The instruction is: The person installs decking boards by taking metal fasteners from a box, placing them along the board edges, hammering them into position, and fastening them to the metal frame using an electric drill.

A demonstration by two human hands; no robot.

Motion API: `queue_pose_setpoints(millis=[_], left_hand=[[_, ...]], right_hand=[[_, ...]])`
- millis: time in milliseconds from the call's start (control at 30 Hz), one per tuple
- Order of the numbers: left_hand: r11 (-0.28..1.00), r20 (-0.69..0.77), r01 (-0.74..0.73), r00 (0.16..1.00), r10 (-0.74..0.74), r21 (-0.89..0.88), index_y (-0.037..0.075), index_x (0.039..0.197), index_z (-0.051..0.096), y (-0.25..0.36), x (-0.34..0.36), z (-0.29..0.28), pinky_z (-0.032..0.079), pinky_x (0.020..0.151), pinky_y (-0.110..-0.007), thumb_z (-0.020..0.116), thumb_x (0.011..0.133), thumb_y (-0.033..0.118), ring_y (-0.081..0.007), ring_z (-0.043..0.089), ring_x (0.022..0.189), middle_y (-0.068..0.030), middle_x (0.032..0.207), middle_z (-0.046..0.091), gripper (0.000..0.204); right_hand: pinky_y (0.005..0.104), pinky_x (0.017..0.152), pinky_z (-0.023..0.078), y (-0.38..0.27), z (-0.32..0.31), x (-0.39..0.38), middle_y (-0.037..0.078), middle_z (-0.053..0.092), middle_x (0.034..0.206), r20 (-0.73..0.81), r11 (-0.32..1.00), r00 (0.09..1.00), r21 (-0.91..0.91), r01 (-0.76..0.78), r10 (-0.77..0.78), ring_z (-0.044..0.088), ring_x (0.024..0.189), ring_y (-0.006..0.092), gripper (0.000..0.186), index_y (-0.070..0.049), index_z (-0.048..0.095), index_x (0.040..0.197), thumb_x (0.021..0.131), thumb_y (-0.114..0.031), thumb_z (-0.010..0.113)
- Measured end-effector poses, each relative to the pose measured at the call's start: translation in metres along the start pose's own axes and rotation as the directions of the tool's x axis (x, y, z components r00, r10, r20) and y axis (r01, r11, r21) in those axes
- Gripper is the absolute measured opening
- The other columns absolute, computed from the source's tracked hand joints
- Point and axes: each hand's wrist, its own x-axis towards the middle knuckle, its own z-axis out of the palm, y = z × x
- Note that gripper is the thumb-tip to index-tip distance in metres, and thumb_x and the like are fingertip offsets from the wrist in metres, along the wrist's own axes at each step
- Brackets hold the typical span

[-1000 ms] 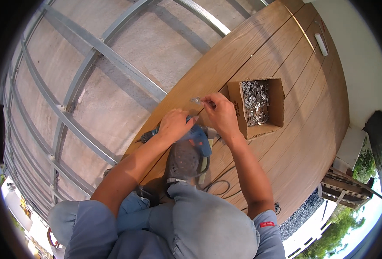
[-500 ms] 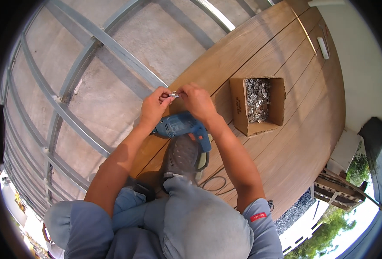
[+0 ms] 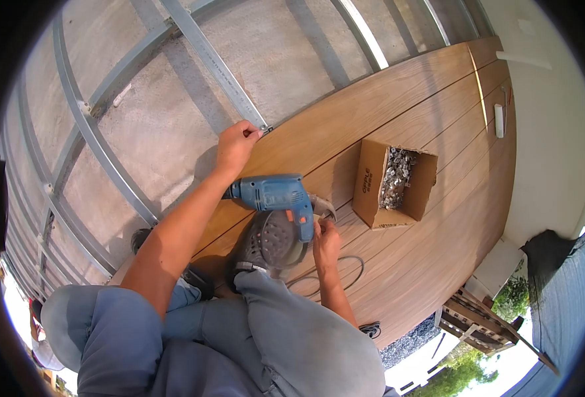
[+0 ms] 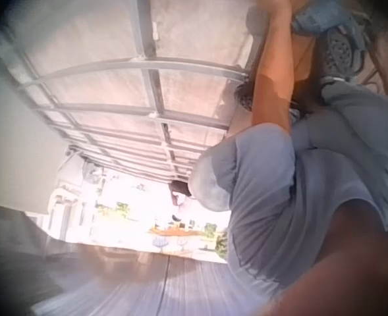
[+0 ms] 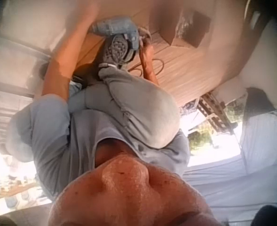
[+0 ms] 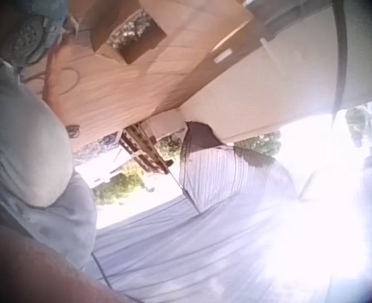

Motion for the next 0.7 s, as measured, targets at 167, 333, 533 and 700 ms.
queue_pose_setpoints(millis=[167,333,533,700], left_hand=[[0.999,0.082,-0.005,0.997,0.001,0.046,0.004,0.088,0.071,-0.003,0.01,-0.008,0.051,0.07,-0.041,0.073,0.087,0.018,-0.0319,0.068,0.076,-0.015,0.08,0.071,0.014],[0.931,0.256,-0.072,0.966,-0.024,0.359,0.004,0.091,0.073,0.016,0.018,-0.012,0.051,0.076,-0.044,0.07,0.089,0.014,-0.0345,0.068,0.086,-0.0169,0.092,0.072,0.011],[0.919,0.306,-0.047,0.948,-0.082,0.391,0.005,0.091,0.074,0.014,0.026,-0.017,0.052,0.079,-0.044,0.071,0.087,0.016,-0.035,0.069,0.093,-0.018,0.096,0.072,0.012],[0.961,0.337,-0.037,0.94,-0.06,0.273,0.004,0.089,0.073,-0.003,0.029,-0.02,0.052,0.08,-0.043,0.073,0.085,0.023,-0.0335,0.069,0.091,-0.0171,0.094,0.073,0.02]], right_hand=[[0.0401,0.077,0.056,0.012,-0.01,0.021,0.022,0.074,0.092,0.159,1.0,0.987,-0.02,0.023,-0.019,0.074,0.085,0.0341,0.036,0.004,0.07,0.106,0.092,-0.029,0.073],[0.04,0.074,0.056,0.021,-0.02,0.032,0.022,0.073,0.086,0.232,0.997,0.972,-0.066,0.037,-0.021,0.073,0.081,0.0362,0.042,0.004,0.07,0.104,0.085,-0.032,0.079],[0.0487,0.069,0.052,-0.006,-0.029,0.016,0.021,0.069,0.084,-0.098,0.936,0.934,-0.107,0.334,-0.344,0.067,0.077,0.0454,0.032,0.0,0.061,0.101,0.081,-0.02,0.076],[0.0389,0.06,0.052,-0.035,-0.049,0.011,0.018,0.066,0.078,-0.175,0.939,0.94,-0.242,0.246,-0.292,0.065,0.062,0.029,0.037,0.0,0.05,0.117,0.088,-0.012,0.071]])
